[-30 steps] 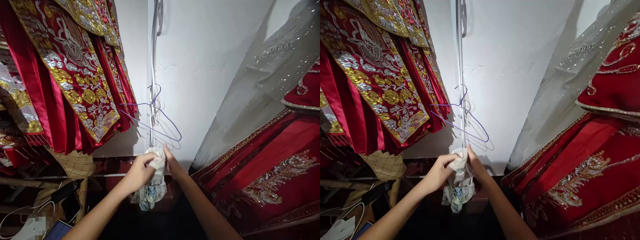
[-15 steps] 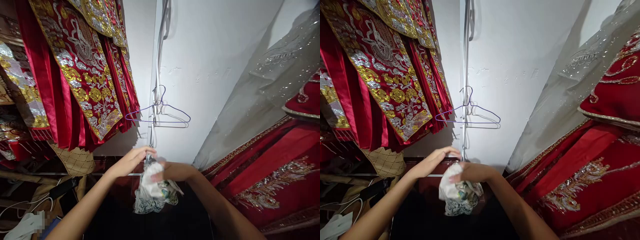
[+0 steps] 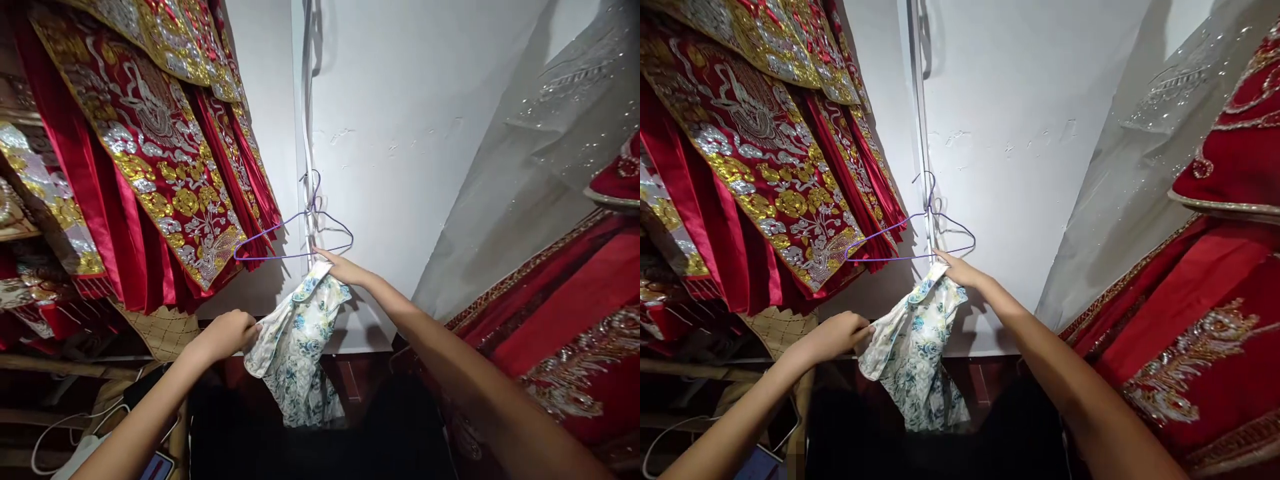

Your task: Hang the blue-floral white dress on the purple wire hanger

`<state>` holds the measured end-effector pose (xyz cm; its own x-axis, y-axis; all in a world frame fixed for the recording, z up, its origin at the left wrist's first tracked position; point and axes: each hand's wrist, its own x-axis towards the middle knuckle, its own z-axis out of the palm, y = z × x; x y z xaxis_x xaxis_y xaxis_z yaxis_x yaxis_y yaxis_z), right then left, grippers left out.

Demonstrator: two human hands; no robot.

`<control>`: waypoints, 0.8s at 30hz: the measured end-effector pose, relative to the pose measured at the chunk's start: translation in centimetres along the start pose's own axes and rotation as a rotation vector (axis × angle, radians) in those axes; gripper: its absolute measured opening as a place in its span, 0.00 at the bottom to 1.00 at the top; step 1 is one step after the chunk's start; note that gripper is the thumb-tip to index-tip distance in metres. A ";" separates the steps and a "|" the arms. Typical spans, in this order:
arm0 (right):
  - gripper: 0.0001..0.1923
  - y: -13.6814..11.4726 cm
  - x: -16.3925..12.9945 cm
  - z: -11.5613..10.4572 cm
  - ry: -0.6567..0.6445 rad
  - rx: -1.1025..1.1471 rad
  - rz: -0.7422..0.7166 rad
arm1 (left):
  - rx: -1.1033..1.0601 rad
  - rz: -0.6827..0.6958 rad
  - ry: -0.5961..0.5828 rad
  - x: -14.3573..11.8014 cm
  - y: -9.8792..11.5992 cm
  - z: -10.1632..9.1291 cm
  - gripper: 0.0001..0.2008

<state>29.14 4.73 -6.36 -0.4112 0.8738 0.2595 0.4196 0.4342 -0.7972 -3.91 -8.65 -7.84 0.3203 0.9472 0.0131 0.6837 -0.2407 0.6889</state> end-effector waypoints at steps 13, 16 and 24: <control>0.17 -2.0 -8.6 -3.0 0.230 -0.082 -0.040 | -0.439 -0.005 -0.277 0.7 2.6 13.9 0.32; 0.15 -3.4 -9.4 -2.8 0.248 -0.222 0.027 | -0.267 0.108 -0.228 0.9 3.7 17.2 0.24; 0.24 -6.8 -11.4 -2.8 0.243 -0.554 0.131 | 0.094 -0.022 0.133 4.6 0.7 17.8 0.05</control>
<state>33.22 -7.60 -2.35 -0.1591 0.9243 0.3469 0.8389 0.3118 -0.4461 9.75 -8.28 -20.21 0.2192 0.9707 0.0988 0.7501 -0.2324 0.6191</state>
